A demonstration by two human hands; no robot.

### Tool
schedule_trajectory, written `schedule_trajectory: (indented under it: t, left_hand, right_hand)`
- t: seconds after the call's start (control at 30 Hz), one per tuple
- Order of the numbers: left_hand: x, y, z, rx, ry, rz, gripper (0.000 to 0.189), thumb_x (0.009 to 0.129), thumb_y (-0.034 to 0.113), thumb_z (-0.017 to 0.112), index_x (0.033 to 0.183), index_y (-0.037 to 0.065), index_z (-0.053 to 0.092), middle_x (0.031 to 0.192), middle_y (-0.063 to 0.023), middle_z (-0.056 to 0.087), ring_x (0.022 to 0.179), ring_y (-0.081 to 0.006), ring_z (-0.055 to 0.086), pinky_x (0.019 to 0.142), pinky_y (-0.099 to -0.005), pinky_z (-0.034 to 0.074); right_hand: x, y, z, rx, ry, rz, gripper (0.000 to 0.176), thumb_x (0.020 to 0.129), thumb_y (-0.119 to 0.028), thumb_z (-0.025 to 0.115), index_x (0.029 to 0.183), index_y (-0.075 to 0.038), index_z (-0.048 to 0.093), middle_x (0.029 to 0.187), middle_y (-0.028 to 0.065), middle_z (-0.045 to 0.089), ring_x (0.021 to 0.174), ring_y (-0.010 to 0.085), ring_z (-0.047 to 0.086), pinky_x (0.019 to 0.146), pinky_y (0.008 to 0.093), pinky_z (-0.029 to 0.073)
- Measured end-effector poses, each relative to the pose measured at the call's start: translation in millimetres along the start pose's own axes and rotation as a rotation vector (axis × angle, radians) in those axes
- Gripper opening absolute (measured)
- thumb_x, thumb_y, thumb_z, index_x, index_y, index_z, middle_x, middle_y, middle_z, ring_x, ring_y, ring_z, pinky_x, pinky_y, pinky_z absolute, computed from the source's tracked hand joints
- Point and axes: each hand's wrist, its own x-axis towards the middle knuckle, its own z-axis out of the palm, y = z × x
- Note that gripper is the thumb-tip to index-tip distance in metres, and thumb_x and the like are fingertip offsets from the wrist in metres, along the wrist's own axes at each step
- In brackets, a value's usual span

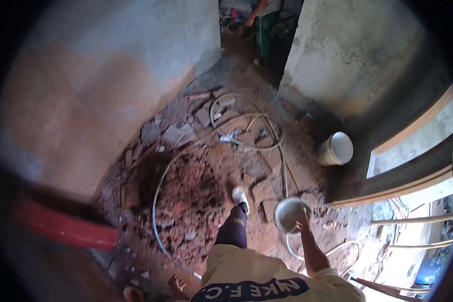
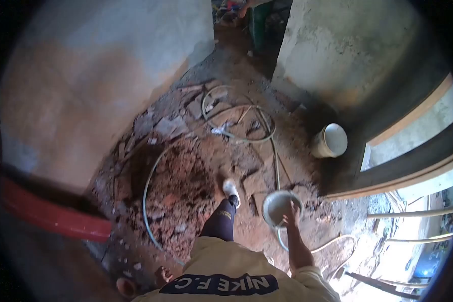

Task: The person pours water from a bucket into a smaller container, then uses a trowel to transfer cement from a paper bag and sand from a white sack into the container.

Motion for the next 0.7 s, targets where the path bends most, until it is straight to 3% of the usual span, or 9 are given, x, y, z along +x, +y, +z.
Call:
schedule_trajectory:
  t: [0.07,0.17,0.23,0.3,0.37,0.4,0.57,0.63,0.7]
  left_hand:
    - [-4,66,60,0.018,-0.051,0.066,0.032,0.088,0.029,0.053,0.115,0.013,0.049,0.105,-0.0060,0.054,0.090,-0.0252,0.051,0.086,-0.0535,0.044]
    - [-17,174,173,0.146,-0.204,0.154,0.033,0.088,0.028,0.052,0.117,0.013,0.048,0.105,-0.0061,0.054,0.090,-0.0250,0.052,0.086,-0.0528,0.044]
    - [-27,255,277,0.309,-0.341,0.217,0.034,0.088,0.027,0.052,0.118,0.013,0.048,0.105,-0.0062,0.055,0.090,-0.0249,0.053,0.085,-0.0523,0.045]
    - [-48,321,385,0.511,-0.470,0.272,0.035,0.088,0.027,0.052,0.119,0.013,0.047,0.106,-0.0062,0.055,0.090,-0.0247,0.053,0.084,-0.0519,0.045]
    - [-73,370,488,0.704,-0.583,0.334,0.036,0.088,0.027,0.052,0.121,0.013,0.047,0.106,-0.0063,0.055,0.090,-0.0246,0.053,0.084,-0.0515,0.045]
    - [-85,391,533,0.785,-0.633,0.373,0.036,0.088,0.026,0.052,0.121,0.013,0.047,0.106,-0.0063,0.055,0.090,-0.0245,0.054,0.084,-0.0512,0.046]
    - [-117,489,703,1.009,-0.918,0.606,0.038,0.089,0.025,0.052,0.124,0.012,0.046,0.106,-0.0065,0.056,0.090,-0.0242,0.055,0.082,-0.0501,0.046]
    - [-94,558,739,1.233,-1.044,0.934,0.039,0.089,0.025,0.051,0.126,0.012,0.046,0.107,-0.0065,0.056,0.090,-0.0240,0.055,0.082,-0.0497,0.047]
    - [-61,622,754,1.592,-0.999,1.743,0.040,0.089,0.024,0.051,0.127,0.012,0.046,0.107,-0.0066,0.057,0.090,-0.0239,0.055,0.081,-0.0492,0.047]
  right_hand:
    - [10,-22,-14,0.064,0.223,0.022,0.045,0.085,-0.062,0.051,0.100,-0.021,0.059,0.055,-0.0021,0.048,0.036,0.0131,0.045,0.031,0.0262,0.036]
    - [30,-34,-59,0.141,0.105,-0.044,0.034,0.092,-0.052,0.047,0.103,-0.023,0.062,0.062,-0.0018,0.050,0.040,0.0113,0.046,0.034,0.0257,0.037]
    - [11,-56,-48,0.591,0.242,-0.016,0.030,0.092,-0.046,0.049,0.102,-0.021,0.062,0.070,-0.0006,0.053,0.053,0.0124,0.051,0.042,0.0277,0.043]
    - [-15,-96,-49,0.299,0.381,-0.005,0.041,0.093,-0.046,0.048,0.127,-0.023,0.050,0.121,0.0050,0.053,0.105,0.0267,0.054,0.088,0.0502,0.043]
    - [-33,-135,-54,-0.039,0.541,0.023,0.040,0.090,-0.042,0.055,0.115,-0.011,0.051,0.104,0.0109,0.060,0.092,0.0290,0.062,0.070,0.0464,0.052]
    - [-8,-110,-64,-0.040,0.652,-0.252,0.045,0.086,-0.040,0.061,0.112,-0.005,0.051,0.083,0.0086,0.063,0.073,0.0268,0.064,0.056,0.0373,0.052]
    - [24,-130,-66,-0.172,0.617,-0.030,0.044,0.085,-0.039,0.062,0.109,-0.004,0.052,0.078,0.0081,0.063,0.069,0.0256,0.063,0.054,0.0359,0.051]
    - [51,-133,-65,-0.246,0.542,-0.019,0.044,0.085,-0.039,0.062,0.108,-0.004,0.052,0.076,0.0079,0.062,0.067,0.0251,0.063,0.053,0.0354,0.051]
    - [86,-138,-59,-0.303,0.445,-0.009,0.043,0.085,-0.039,0.062,0.107,-0.003,0.052,0.075,0.0077,0.062,0.065,0.0246,0.062,0.052,0.0348,0.050]
